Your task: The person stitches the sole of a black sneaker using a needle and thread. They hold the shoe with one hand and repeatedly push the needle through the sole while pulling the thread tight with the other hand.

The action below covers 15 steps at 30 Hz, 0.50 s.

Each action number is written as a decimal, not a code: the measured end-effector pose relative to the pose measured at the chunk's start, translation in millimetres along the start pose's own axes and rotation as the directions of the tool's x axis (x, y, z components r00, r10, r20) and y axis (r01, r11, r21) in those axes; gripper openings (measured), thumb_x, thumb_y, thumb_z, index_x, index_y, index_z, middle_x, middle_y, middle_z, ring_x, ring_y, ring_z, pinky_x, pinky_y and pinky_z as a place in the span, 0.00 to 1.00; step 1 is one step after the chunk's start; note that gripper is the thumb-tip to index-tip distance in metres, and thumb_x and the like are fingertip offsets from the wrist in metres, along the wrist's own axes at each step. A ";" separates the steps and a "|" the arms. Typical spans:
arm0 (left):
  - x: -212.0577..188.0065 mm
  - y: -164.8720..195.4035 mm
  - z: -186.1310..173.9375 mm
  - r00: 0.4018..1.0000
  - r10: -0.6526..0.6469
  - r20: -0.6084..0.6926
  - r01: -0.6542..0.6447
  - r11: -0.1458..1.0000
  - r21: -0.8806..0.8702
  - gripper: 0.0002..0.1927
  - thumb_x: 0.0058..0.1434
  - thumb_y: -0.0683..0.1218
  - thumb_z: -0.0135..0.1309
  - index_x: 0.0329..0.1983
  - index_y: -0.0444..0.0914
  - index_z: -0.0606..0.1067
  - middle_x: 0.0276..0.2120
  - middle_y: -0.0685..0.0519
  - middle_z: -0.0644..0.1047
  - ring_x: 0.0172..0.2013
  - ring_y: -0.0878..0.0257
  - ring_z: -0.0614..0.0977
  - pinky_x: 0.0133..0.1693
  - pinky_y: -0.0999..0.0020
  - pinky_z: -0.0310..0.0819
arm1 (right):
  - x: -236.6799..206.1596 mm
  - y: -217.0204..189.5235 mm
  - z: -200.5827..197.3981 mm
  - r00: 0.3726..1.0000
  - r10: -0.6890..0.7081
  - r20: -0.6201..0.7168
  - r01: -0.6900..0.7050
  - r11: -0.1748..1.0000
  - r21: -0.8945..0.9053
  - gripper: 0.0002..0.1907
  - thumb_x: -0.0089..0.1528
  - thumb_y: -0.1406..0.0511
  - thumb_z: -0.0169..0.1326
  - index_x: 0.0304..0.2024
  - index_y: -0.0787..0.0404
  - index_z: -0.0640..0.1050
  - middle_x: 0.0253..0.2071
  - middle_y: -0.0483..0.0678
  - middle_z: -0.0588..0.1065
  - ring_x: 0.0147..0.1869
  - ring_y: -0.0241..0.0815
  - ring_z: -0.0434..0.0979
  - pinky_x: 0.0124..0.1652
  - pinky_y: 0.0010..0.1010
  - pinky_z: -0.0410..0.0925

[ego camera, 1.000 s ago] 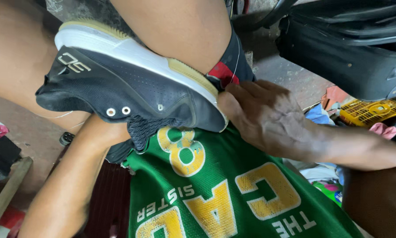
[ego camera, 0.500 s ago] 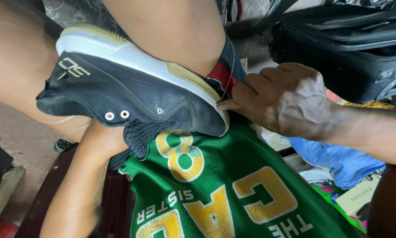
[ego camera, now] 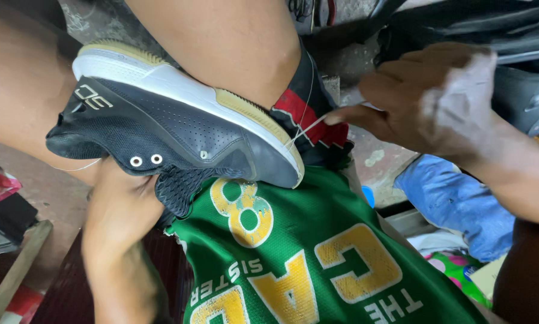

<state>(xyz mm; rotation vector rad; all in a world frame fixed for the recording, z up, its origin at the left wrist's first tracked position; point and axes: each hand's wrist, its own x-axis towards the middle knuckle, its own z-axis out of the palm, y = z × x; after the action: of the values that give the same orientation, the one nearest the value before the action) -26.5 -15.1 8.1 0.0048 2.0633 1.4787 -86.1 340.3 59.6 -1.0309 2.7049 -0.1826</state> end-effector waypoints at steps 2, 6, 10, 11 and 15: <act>-18.4 30.8 -11.0 0.948 -0.246 -0.202 0.305 0.886 0.350 0.13 0.62 0.39 0.57 0.49 0.33 0.80 0.39 0.43 0.81 0.29 0.55 0.82 0.35 0.62 0.74 | -4.6 0.7 2.8 1.000 0.008 -0.026 -0.006 0.996 0.084 0.30 0.55 0.43 0.65 0.15 0.55 0.69 0.15 0.45 0.64 0.20 0.46 0.68 0.24 0.36 0.59; -47.5 73.4 0.8 0.903 -0.028 -0.430 0.296 0.766 0.571 0.08 0.69 0.40 0.55 0.49 0.37 0.82 0.35 0.47 0.75 0.32 0.58 0.75 0.34 0.67 0.66 | -15.6 -3.0 16.9 0.999 0.030 -0.036 -0.023 0.985 0.171 0.31 0.54 0.42 0.64 0.15 0.56 0.68 0.14 0.45 0.64 0.19 0.46 0.67 0.23 0.37 0.60; -20.1 87.6 35.1 0.907 0.386 -0.166 -0.246 0.810 0.533 0.11 0.57 0.43 0.61 0.44 0.39 0.82 0.36 0.49 0.75 0.32 0.62 0.79 0.32 0.70 0.74 | -23.7 -0.6 26.5 0.997 0.049 -0.051 -0.032 0.956 0.291 0.31 0.55 0.42 0.64 0.16 0.56 0.68 0.15 0.46 0.64 0.20 0.47 0.67 0.23 0.37 0.59; -10.6 93.0 48.9 0.929 0.363 -0.072 -0.289 0.834 0.471 0.16 0.55 0.51 0.68 0.42 0.38 0.82 0.36 0.49 0.76 0.29 0.64 0.79 0.29 0.70 0.74 | -25.2 0.4 27.4 0.997 0.054 -0.049 -0.036 0.950 0.310 0.32 0.55 0.42 0.63 0.16 0.56 0.67 0.16 0.46 0.64 0.20 0.48 0.67 0.24 0.37 0.59; 36.3 92.9 82.6 0.902 0.431 0.037 -0.406 0.816 0.411 0.10 0.62 0.43 0.63 0.45 0.36 0.78 0.40 0.49 0.79 0.40 0.54 0.82 0.39 0.62 0.78 | -26.1 5.4 30.9 0.997 0.047 -0.060 -0.028 0.961 0.277 0.30 0.55 0.42 0.63 0.17 0.55 0.69 0.17 0.45 0.66 0.21 0.47 0.70 0.23 0.36 0.61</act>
<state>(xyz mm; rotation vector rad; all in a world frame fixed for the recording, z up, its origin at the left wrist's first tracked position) -48.6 103.6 54.8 0.6314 2.4982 1.2519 -62.5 360.8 33.5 -0.9045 2.6546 -0.5788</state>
